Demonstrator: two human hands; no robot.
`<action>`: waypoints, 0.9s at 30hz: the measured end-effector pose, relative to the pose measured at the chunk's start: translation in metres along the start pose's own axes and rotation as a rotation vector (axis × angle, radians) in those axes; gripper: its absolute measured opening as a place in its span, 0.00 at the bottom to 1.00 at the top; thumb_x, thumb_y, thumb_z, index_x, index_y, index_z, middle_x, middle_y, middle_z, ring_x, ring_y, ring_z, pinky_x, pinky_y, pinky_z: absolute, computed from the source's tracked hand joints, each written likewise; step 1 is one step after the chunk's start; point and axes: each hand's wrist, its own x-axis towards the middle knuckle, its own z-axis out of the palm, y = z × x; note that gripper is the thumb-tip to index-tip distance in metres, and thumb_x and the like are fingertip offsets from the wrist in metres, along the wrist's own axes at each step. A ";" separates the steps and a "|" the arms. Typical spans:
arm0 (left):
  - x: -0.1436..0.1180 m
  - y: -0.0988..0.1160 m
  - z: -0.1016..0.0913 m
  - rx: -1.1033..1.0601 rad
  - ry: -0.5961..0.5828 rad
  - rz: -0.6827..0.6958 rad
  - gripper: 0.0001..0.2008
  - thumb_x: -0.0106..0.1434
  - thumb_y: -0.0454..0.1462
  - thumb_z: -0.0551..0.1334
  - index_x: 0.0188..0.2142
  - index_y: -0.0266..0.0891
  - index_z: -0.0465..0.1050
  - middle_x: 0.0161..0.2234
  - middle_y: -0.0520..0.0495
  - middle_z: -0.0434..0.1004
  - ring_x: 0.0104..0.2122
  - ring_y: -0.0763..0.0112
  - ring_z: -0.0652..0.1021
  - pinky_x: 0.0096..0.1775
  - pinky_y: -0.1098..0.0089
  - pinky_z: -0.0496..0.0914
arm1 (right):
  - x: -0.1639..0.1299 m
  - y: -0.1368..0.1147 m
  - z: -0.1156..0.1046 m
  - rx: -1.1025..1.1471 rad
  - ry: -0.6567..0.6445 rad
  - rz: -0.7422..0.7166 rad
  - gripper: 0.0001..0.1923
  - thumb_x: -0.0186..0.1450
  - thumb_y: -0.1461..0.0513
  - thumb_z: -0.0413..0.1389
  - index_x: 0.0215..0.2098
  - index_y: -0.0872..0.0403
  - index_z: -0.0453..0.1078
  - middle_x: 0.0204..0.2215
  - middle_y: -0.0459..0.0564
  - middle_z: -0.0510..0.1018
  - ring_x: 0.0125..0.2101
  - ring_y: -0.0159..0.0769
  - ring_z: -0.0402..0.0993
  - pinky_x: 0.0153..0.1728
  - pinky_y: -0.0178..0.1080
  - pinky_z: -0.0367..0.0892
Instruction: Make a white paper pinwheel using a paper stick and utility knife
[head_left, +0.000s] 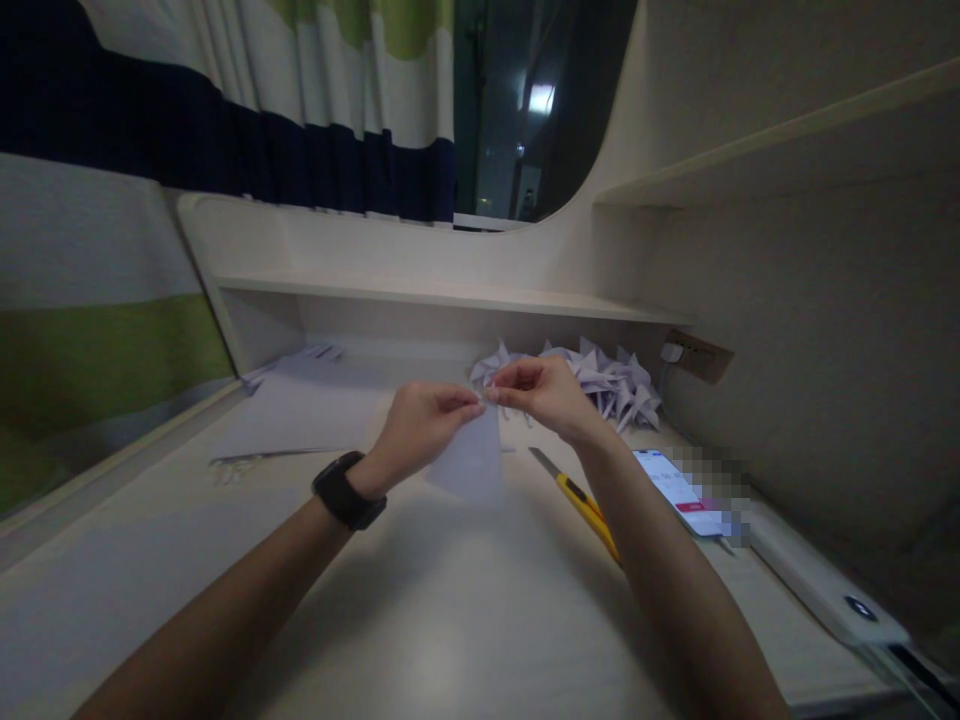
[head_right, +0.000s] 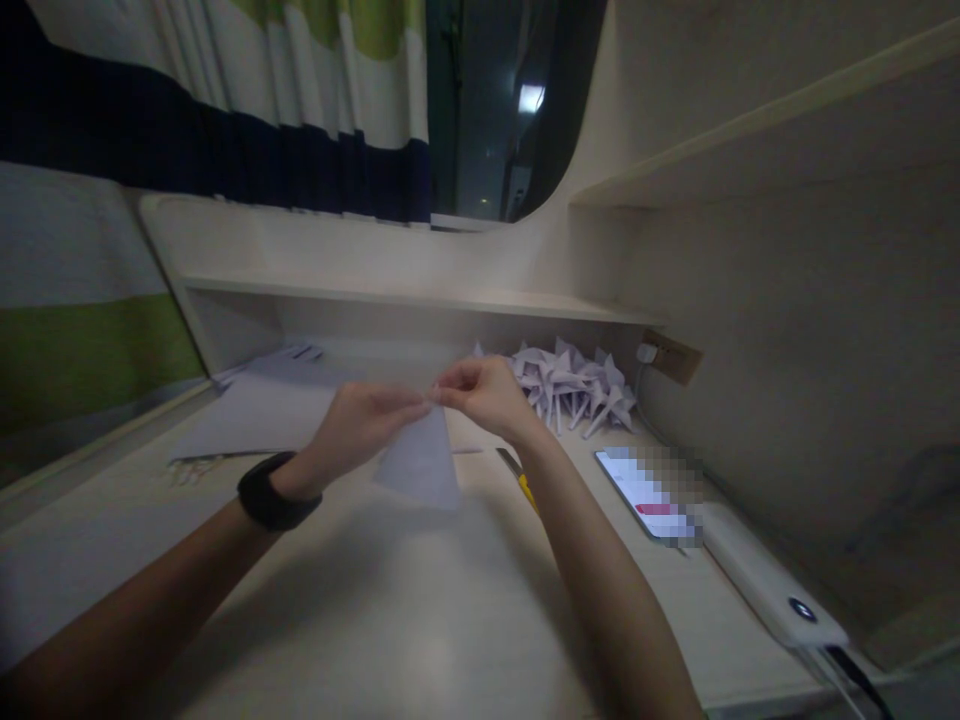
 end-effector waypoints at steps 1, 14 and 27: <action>0.000 -0.001 0.001 0.010 -0.007 -0.015 0.07 0.59 0.40 0.64 0.33 0.42 0.82 0.30 0.49 0.83 0.30 0.66 0.80 0.31 0.71 0.68 | 0.000 0.001 0.000 0.006 0.007 0.008 0.13 0.49 0.55 0.68 0.24 0.57 0.77 0.20 0.47 0.77 0.21 0.30 0.69 0.23 0.33 0.62; -0.001 -0.001 0.003 0.040 -0.062 -0.074 0.11 0.59 0.43 0.63 0.32 0.41 0.82 0.28 0.47 0.82 0.28 0.65 0.78 0.30 0.71 0.65 | 0.000 -0.002 0.003 0.102 0.083 0.193 0.13 0.43 0.57 0.69 0.19 0.58 0.75 0.14 0.46 0.73 0.17 0.28 0.66 0.21 0.33 0.60; 0.001 -0.001 0.000 -0.076 -0.084 -0.119 0.11 0.57 0.43 0.64 0.31 0.38 0.82 0.28 0.46 0.82 0.28 0.65 0.78 0.27 0.72 0.65 | -0.001 -0.001 0.004 0.140 0.026 0.257 0.15 0.42 0.56 0.71 0.17 0.58 0.73 0.14 0.45 0.72 0.18 0.27 0.66 0.21 0.32 0.63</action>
